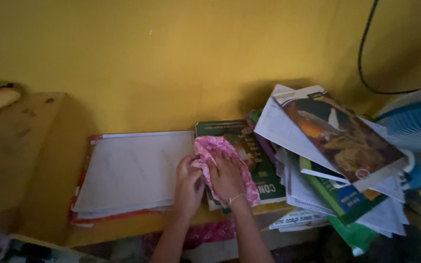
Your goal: The person cleans a cluttered desk by using a pink cloth to wipe down books and papers, moving them aside and returning them to their positions.
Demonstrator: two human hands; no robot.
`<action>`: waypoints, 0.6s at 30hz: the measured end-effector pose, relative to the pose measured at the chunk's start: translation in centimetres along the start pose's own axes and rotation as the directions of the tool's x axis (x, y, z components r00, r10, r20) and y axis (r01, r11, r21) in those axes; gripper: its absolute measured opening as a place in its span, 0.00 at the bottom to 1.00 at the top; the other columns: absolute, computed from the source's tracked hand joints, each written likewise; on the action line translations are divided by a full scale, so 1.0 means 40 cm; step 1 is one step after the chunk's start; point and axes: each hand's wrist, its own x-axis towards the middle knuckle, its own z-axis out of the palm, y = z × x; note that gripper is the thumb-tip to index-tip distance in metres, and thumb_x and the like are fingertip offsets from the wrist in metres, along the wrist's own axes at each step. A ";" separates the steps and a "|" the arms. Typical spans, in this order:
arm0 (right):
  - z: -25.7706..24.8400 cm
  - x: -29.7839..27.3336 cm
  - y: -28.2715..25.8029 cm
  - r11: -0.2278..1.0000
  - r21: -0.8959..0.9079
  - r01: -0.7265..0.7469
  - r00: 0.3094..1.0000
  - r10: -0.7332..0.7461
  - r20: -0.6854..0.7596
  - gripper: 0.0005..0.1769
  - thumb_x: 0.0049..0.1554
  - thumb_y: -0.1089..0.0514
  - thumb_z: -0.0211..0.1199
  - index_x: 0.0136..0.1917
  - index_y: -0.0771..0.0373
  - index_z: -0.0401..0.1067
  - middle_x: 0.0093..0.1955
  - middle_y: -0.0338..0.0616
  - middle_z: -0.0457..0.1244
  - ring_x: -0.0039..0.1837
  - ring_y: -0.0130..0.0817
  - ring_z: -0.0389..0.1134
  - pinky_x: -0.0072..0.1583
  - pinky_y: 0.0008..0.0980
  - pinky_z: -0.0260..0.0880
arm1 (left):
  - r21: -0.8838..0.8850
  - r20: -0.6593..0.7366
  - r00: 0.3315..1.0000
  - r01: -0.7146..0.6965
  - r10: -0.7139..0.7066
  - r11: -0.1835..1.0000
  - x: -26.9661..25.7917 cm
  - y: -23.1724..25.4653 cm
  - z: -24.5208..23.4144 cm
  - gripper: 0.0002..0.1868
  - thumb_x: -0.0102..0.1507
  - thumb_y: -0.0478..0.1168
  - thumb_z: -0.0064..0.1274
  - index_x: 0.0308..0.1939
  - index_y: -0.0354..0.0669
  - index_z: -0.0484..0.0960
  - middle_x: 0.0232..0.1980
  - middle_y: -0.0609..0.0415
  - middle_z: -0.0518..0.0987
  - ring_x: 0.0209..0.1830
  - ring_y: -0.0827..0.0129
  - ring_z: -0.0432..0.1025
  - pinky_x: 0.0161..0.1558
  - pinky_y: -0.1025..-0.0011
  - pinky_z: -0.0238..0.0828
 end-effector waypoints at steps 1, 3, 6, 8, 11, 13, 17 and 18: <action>0.000 -0.002 0.002 1.000 0.006 -0.006 1.000 0.006 0.002 0.25 0.63 0.51 0.50 0.70 0.58 0.68 0.69 0.60 0.62 0.74 0.60 0.57 0.76 0.54 0.44 | 0.011 -0.005 1.000 -0.006 0.006 1.000 0.003 0.001 0.003 0.14 0.48 0.23 0.59 0.36 0.33 0.77 0.67 0.36 0.70 0.70 0.40 0.64 0.68 0.56 0.62; 0.003 -0.005 0.003 1.000 0.016 -0.013 1.000 0.013 0.005 0.25 0.63 0.51 0.50 0.70 0.58 0.69 0.69 0.61 0.62 0.74 0.60 0.57 0.76 0.55 0.44 | 0.029 0.006 1.000 -0.006 0.006 1.000 0.004 0.002 0.001 0.15 0.47 0.23 0.60 0.36 0.33 0.77 0.66 0.35 0.69 0.69 0.39 0.62 0.68 0.54 0.60; 0.000 0.000 0.001 1.000 0.022 -0.010 1.000 0.010 0.001 0.24 0.63 0.51 0.50 0.69 0.60 0.69 0.69 0.60 0.63 0.74 0.59 0.57 0.77 0.55 0.43 | 0.045 0.033 0.999 -0.003 0.001 0.999 0.010 0.007 -0.003 0.15 0.48 0.23 0.60 0.38 0.33 0.78 0.67 0.34 0.69 0.71 0.37 0.61 0.68 0.53 0.60; 0.002 -0.007 0.001 1.000 0.013 -0.014 1.000 0.014 -0.002 0.24 0.63 0.52 0.50 0.69 0.60 0.69 0.69 0.62 0.62 0.74 0.59 0.57 0.77 0.56 0.43 | 0.047 0.034 0.999 -0.006 0.004 0.999 0.004 0.004 0.001 0.15 0.50 0.23 0.60 0.39 0.33 0.77 0.68 0.35 0.69 0.73 0.37 0.60 0.70 0.53 0.59; -0.002 -0.006 0.001 1.000 0.016 0.000 1.000 0.000 0.015 0.24 0.63 0.52 0.50 0.70 0.60 0.69 0.69 0.61 0.63 0.74 0.60 0.57 0.76 0.55 0.44 | 0.060 0.022 0.999 -0.028 0.027 0.998 0.004 -0.003 0.007 0.17 0.48 0.22 0.59 0.40 0.34 0.78 0.68 0.36 0.70 0.73 0.36 0.59 0.71 0.51 0.57; -0.002 -0.006 0.001 1.000 0.013 0.005 1.000 -0.005 -0.010 0.24 0.63 0.52 0.49 0.70 0.60 0.69 0.69 0.60 0.63 0.74 0.59 0.57 0.76 0.55 0.43 | 0.039 0.008 1.000 -0.013 0.013 0.999 0.006 -0.003 0.012 0.18 0.49 0.22 0.58 0.42 0.35 0.79 0.68 0.35 0.70 0.73 0.37 0.60 0.71 0.52 0.58; 0.009 -0.009 0.012 1.000 -0.015 -0.001 1.000 0.001 -0.012 0.24 0.63 0.51 0.50 0.70 0.60 0.68 0.68 0.61 0.63 0.74 0.58 0.58 0.77 0.54 0.44 | 0.045 0.041 0.999 0.005 -0.007 0.999 0.005 0.002 0.008 0.19 0.48 0.21 0.58 0.43 0.35 0.79 0.67 0.35 0.70 0.73 0.35 0.59 0.71 0.50 0.56; 0.009 -0.004 0.016 1.000 -0.013 0.026 0.999 -0.027 -0.023 0.24 0.63 0.52 0.50 0.70 0.61 0.68 0.69 0.61 0.63 0.74 0.59 0.57 0.76 0.55 0.44 | 0.030 0.020 1.000 -0.003 0.002 1.000 0.011 0.007 0.008 0.19 0.48 0.22 0.58 0.43 0.35 0.79 0.67 0.35 0.70 0.73 0.36 0.60 0.71 0.51 0.57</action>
